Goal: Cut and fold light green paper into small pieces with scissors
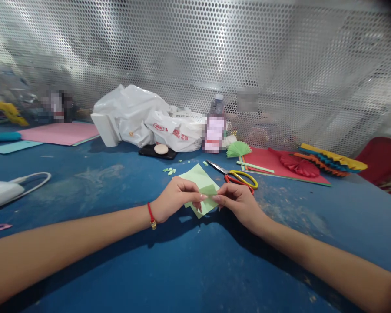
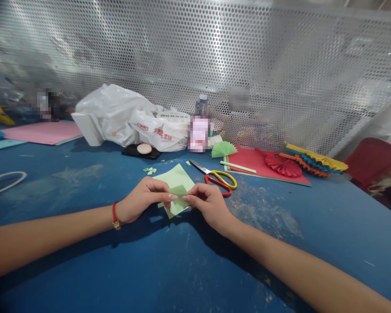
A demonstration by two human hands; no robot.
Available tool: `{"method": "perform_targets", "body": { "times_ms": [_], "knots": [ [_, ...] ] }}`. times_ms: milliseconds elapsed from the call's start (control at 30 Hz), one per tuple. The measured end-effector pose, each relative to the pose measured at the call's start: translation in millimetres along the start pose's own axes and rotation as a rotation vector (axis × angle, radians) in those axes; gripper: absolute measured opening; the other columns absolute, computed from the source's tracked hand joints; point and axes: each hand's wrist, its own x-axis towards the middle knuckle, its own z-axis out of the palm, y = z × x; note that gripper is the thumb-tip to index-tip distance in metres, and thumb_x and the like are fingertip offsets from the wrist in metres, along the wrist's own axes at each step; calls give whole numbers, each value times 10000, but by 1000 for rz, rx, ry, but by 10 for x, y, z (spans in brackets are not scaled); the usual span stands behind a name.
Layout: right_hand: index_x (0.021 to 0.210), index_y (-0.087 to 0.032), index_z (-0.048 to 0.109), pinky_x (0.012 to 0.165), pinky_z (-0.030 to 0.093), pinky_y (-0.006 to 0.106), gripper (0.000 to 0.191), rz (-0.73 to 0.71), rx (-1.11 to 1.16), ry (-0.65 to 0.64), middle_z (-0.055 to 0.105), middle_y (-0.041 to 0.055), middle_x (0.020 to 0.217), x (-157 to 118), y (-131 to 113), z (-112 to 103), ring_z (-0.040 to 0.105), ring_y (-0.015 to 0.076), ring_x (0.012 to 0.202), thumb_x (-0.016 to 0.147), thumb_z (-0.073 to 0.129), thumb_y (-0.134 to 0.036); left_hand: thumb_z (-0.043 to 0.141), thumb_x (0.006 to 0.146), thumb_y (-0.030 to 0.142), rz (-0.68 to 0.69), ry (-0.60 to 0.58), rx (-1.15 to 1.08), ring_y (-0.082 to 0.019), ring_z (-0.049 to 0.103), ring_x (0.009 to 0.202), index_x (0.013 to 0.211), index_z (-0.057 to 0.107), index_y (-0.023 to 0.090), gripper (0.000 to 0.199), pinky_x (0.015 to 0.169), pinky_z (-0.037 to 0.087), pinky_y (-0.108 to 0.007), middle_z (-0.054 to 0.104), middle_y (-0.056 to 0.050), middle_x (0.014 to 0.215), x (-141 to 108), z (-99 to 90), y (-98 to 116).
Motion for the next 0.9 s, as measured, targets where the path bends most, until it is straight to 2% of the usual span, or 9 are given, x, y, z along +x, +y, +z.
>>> {"method": "perform_targets", "body": {
  "times_ms": [100, 300, 433, 533, 700, 900],
  "knots": [
    [650, -159, 639, 538, 418, 234, 292, 12, 5, -16, 582, -20, 574, -3, -28, 13, 508, 99, 535, 726, 783, -401, 692, 744, 296, 40, -40, 74, -115, 591, 533, 558, 658, 125, 254, 574, 440, -216, 688, -26, 552, -18, -7, -3],
    [683, -144, 696, 515, 384, 222, 256, 32, -48, -117, 606, -8, 574, -49, 6, 31, 500, 97, 524, 741, 777, -379, 609, 852, 346, 382, 45, 590, -116, 534, 611, 691, 622, 130, 270, 624, 395, -233, 625, -6, 646, -112, 43, 15],
    [728, -148, 734, 542, 405, 225, 222, 4, -107, -205, 641, 6, 613, -87, 22, 32, 520, 105, 554, 770, 758, -365, 444, 968, 332, 556, -121, 770, -96, 430, 560, 621, 523, 139, 405, 651, 355, -254, 509, 22, 580, -126, 72, -11],
    [757, -150, 735, 569, 422, 226, 213, 2, -109, -243, 646, 5, 632, -92, 7, 31, 540, 108, 582, 761, 776, -360, 436, 975, 307, 538, -173, 690, -86, 403, 551, 604, 495, 140, 411, 647, 348, -238, 456, 37, 561, -105, 51, -24],
    [674, -155, 643, 530, 437, 213, 289, 78, 90, -257, 629, -13, 567, -74, -25, 57, 574, 102, 524, 736, 797, -391, 499, 936, 333, 398, -162, 466, -92, 406, 557, 569, 520, 140, 415, 557, 323, -208, 457, 27, 544, -87, 18, 3],
    [669, -162, 635, 531, 462, 209, 283, 105, 182, -255, 618, -30, 560, -69, -57, 89, 584, 91, 515, 719, 810, -380, 541, 888, 351, 329, -114, 405, -99, 383, 570, 541, 534, 139, 407, 564, 314, -227, 431, 22, 539, -90, 12, 29]
  ]
}}
